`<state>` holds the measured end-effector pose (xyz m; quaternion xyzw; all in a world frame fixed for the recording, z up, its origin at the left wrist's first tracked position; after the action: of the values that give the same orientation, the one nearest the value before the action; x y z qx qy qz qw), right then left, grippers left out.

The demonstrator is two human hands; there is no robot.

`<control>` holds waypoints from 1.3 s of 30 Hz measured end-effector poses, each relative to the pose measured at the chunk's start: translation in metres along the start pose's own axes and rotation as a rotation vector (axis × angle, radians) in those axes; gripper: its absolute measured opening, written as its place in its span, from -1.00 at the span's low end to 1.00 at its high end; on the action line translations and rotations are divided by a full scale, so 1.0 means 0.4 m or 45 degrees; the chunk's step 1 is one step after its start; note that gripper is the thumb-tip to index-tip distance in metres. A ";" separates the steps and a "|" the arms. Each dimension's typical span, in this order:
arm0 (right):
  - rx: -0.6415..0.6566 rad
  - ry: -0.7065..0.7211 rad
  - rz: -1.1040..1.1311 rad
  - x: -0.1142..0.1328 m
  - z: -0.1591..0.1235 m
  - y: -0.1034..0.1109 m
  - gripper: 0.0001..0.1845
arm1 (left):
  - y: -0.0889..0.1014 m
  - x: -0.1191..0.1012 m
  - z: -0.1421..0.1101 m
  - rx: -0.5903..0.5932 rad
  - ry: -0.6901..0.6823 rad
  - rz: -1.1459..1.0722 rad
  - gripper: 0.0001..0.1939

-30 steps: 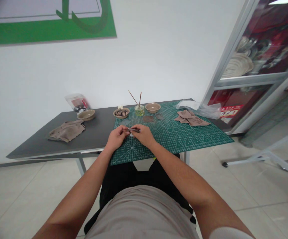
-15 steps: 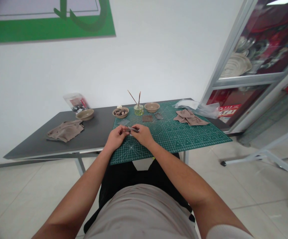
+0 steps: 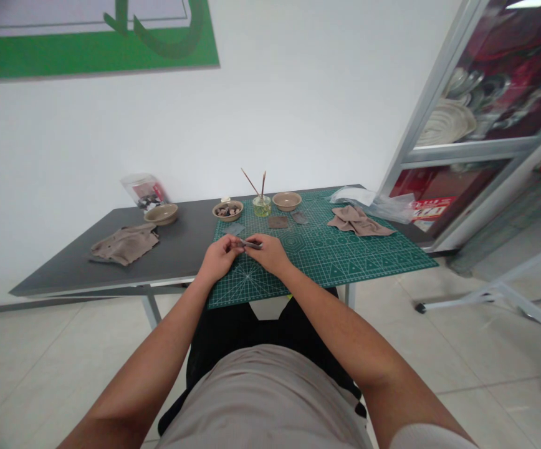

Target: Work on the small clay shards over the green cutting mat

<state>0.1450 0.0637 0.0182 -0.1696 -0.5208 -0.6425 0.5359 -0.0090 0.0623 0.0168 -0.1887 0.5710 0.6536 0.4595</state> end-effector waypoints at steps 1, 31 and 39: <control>-0.002 0.001 0.006 -0.002 0.000 0.000 -0.85 | 0.000 0.001 0.001 0.002 0.000 0.003 -0.92; -0.049 -0.034 -0.032 0.003 -0.007 0.007 -0.88 | 0.001 -0.006 -0.006 -0.017 0.015 0.029 -0.93; -0.044 -0.035 -0.010 0.013 -0.008 0.010 -0.88 | 0.001 -0.010 -0.006 -0.008 0.018 0.036 -0.92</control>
<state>0.1477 0.0586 0.0229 -0.1857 -0.5177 -0.6509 0.5233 -0.0081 0.0585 0.0195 -0.1868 0.5749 0.6603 0.4456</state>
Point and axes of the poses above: each hand's wrist, its own z-axis towards the middle knuckle, its own y-axis out of the back of the hand, x = y × z, the point moved 6 cm from there along z, towards the middle knuckle, and after that the axes turned 7 degrees about x, right-handed, at the moved point
